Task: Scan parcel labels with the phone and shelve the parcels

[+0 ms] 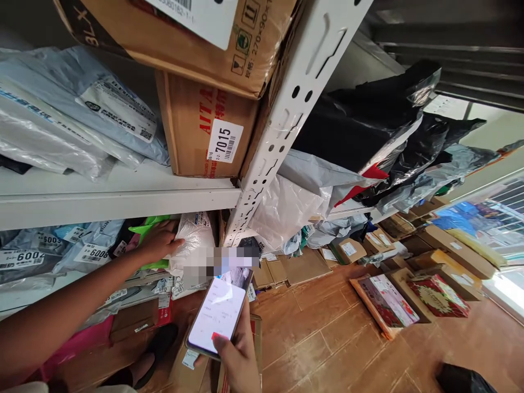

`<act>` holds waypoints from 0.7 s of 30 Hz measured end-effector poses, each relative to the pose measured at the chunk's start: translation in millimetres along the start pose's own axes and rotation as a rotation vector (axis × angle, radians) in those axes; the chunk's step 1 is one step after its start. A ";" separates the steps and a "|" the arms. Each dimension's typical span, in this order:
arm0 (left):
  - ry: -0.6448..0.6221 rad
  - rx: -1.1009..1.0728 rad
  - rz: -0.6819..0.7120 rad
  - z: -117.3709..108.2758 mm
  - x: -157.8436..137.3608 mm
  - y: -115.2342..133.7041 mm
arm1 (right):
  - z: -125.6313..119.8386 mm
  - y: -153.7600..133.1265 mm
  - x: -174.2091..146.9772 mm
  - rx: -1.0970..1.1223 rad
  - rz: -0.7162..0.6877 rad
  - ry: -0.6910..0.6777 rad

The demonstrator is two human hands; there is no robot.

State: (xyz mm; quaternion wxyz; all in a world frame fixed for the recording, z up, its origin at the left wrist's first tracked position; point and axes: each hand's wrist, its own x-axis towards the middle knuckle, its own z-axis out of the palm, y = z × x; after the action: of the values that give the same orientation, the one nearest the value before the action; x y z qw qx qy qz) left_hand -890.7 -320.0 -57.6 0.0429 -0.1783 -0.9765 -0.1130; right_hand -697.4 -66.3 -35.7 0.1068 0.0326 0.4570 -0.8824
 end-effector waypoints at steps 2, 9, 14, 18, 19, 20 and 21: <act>0.015 -0.004 0.008 1.2 -0.4 -0.9 | -8.1 11.3 -5.4 0.020 -0.007 0.060; 0.046 0.001 0.036 2.8 -1.2 -2.2 | -10.7 35.5 -9.0 0.155 -0.093 0.157; 0.053 0.016 0.037 3.3 -1.5 -2.1 | -9.9 35.9 -4.2 0.216 -0.066 0.121; 0.093 0.030 0.042 6.0 -1.7 -2.7 | -17.4 37.6 -5.6 0.218 -0.011 0.094; 0.102 0.034 0.045 6.7 -1.7 -2.9 | -19.4 38.2 -6.6 0.210 0.007 0.099; 0.109 0.037 0.048 7.3 -1.6 -3.2 | -21.2 38.6 -7.3 0.194 0.020 0.104; 0.114 0.040 0.052 7.9 -1.6 -3.5 | -22.7 38.5 -7.6 0.173 0.026 0.105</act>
State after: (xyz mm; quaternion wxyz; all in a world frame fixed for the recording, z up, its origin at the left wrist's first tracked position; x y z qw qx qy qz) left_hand -890.8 -321.9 -66.2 0.1052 -0.1961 -0.9695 -0.1022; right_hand -682.5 -68.2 -78.4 0.0908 0.0936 0.3835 -0.9143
